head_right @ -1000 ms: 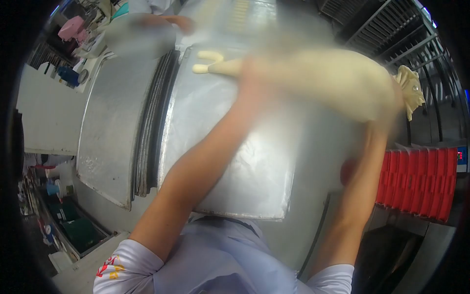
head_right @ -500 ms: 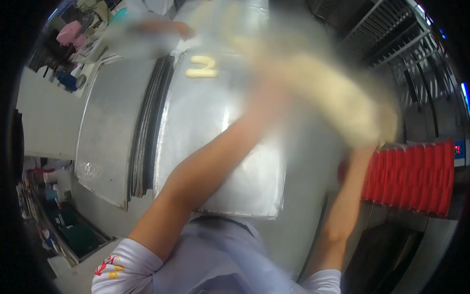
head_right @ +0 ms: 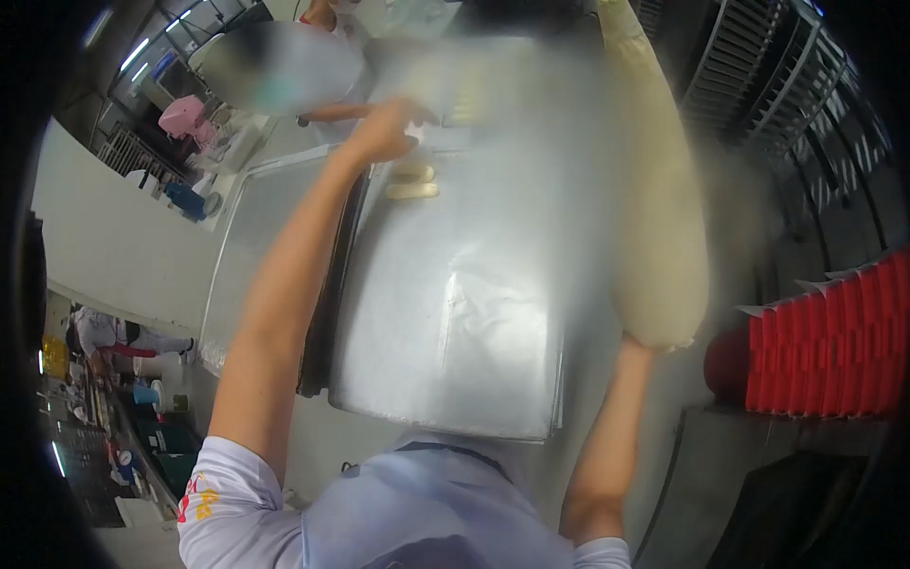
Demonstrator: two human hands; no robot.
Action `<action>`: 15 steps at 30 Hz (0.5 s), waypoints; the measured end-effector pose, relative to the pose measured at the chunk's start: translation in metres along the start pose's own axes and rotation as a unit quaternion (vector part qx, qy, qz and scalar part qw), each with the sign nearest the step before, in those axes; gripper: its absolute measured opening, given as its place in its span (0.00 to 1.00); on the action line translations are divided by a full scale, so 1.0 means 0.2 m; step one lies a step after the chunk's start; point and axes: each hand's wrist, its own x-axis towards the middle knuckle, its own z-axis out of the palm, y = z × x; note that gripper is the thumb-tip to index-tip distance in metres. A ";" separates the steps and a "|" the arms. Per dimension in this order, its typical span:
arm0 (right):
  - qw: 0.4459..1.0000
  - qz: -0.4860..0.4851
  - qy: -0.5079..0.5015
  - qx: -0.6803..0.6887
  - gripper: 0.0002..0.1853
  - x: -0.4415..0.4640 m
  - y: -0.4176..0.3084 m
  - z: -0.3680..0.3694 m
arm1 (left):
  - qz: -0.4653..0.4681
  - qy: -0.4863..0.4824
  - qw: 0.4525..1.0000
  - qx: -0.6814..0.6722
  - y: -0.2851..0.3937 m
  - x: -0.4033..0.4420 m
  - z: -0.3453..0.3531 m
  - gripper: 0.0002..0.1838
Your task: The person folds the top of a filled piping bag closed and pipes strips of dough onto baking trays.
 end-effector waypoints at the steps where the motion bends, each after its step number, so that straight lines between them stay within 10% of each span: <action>1: 1.000 0.001 0.000 0.005 0.15 -0.01 0.01 -0.01 | 0.000 0.002 1.000 -0.001 -0.02 0.01 0.01 0.21; 15: 0.999 -0.011 0.001 0.038 0.15 -0.11 -0.01 -0.15 | -0.014 -0.162 0.985 0.062 -0.18 0.22 0.39 0.11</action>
